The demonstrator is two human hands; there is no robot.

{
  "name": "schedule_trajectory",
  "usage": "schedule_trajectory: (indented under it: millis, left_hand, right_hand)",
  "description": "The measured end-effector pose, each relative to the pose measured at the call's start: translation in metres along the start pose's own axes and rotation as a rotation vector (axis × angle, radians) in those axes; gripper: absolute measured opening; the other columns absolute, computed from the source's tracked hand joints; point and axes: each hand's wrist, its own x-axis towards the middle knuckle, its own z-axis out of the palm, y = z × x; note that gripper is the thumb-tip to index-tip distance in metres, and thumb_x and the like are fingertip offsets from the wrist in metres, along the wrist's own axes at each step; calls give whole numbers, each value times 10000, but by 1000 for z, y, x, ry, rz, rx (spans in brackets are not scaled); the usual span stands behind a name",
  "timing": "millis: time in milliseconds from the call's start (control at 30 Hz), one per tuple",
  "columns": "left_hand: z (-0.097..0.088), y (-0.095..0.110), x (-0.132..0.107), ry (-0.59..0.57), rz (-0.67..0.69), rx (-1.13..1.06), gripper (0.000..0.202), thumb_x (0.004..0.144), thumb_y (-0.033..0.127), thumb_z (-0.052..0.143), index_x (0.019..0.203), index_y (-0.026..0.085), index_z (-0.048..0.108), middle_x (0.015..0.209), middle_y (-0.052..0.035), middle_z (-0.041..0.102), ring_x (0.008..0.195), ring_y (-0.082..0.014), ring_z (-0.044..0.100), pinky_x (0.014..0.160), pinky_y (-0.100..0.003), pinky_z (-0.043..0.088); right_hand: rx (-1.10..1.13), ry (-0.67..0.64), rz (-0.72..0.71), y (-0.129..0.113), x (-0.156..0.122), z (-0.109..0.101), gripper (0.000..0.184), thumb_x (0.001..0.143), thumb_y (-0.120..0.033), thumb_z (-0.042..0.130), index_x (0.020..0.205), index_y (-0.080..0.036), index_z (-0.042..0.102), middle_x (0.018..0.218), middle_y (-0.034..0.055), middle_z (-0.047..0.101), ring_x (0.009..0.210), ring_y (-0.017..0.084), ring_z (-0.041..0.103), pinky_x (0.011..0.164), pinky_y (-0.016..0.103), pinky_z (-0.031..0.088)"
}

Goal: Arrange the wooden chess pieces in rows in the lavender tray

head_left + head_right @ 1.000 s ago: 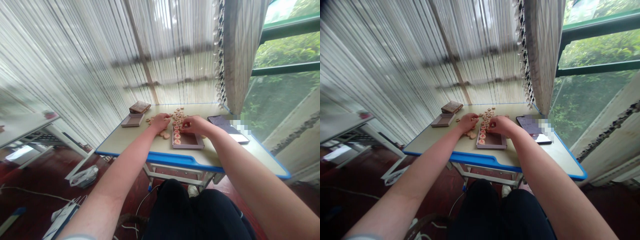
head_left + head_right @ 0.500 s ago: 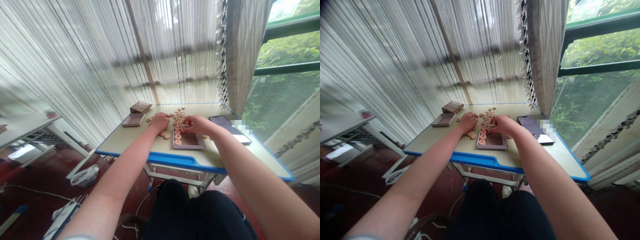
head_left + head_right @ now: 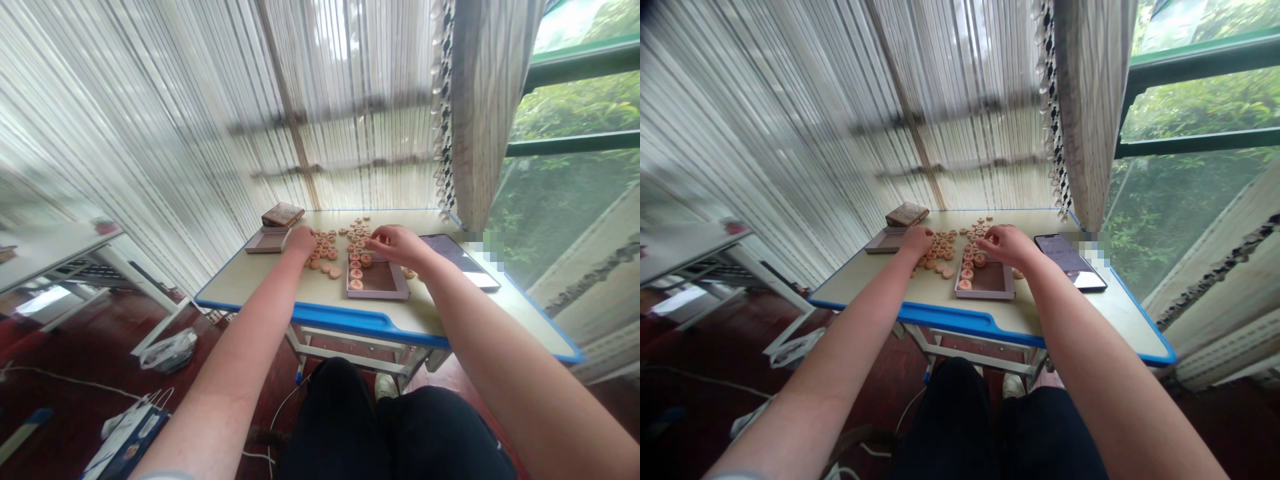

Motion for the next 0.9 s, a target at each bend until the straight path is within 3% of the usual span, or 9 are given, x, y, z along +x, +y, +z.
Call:
schedule_trajectory:
  millis: [100,300,500,900]
  left_hand:
    - [5,5,-5,-60,37,96,305,686,106,511,925,132,700,960,-185,671,946,-298,606,835,-387,446]
    - [7,4,-4,-20,58,131,328,706,129,507,981,165,683,985,-151,673,933,-246,610,825,-329,453]
    - [10,2,-2,-33,49,121,308,702,100,489,917,147,705,947,-165,679,923,-263,616,806,-340,459]
    - [14,0,1,6,19,132,312,760,142,445,977,144,669,987,-161,654,942,-241,597,830,-336,453]
  right_hand:
    - [-8,2,2,1,1,1,385,806,-529,445,832,-200,642,760,53,620,693,175,542,580,279,377]
    - [-10,6,-1,5,3,5,369,798,-528,461,815,-208,647,770,58,622,700,184,543,603,299,397]
    - [-13,5,-1,3,2,3,405,803,-551,436,798,-207,650,750,55,616,677,177,535,576,285,383]
    - [-33,52,-5,2,1,1,391,821,-515,412,745,-206,640,715,49,614,650,166,527,560,277,364]
